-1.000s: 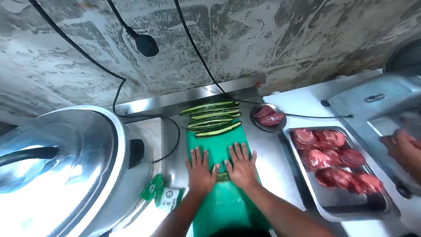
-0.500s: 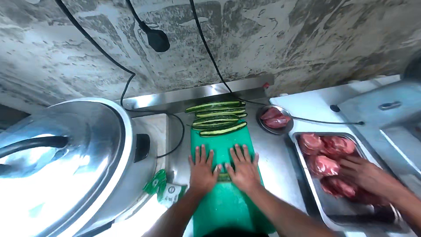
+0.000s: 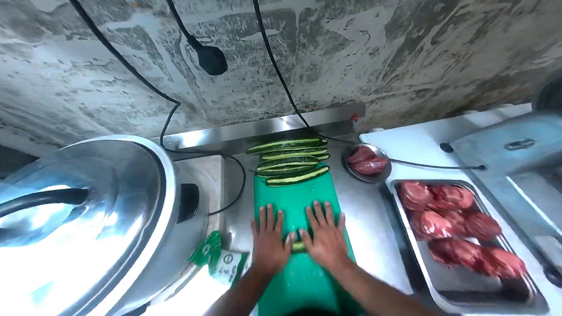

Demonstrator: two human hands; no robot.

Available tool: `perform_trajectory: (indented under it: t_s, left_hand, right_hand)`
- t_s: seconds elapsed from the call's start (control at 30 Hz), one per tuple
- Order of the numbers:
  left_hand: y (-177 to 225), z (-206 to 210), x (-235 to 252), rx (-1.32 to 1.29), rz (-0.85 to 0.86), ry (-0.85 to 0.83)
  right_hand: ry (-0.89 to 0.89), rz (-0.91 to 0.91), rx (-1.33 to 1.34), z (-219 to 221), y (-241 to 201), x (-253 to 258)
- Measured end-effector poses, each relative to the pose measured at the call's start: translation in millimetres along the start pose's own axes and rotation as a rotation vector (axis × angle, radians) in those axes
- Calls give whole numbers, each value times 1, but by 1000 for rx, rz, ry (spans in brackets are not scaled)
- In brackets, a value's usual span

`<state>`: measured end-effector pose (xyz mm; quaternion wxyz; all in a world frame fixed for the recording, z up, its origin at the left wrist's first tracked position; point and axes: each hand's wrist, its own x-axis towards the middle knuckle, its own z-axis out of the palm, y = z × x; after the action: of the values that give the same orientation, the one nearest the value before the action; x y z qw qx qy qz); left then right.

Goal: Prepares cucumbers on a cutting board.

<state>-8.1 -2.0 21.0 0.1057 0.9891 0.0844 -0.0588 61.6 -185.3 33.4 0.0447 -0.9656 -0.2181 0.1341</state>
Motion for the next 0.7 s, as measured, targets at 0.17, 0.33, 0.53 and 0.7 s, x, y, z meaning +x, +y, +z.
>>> perform_trajectory:
  t_s: [0.17,0.33,0.53,0.7]
  left_hand:
    - [-3,22,-57,-41,159,154]
    - [-3,-19,64,-14,-152,-125]
    - [0,10,-31,-68,45,66]
    - [3,9,-17,-24,-7,93]
  right_hand:
    - [193,-206,-18,30,9,-49]
    - [-75,174,89,-28,-2,63]
    - [143,-35,-20,18,1,-26]
    - [97,-69,-44,9,2,-10]
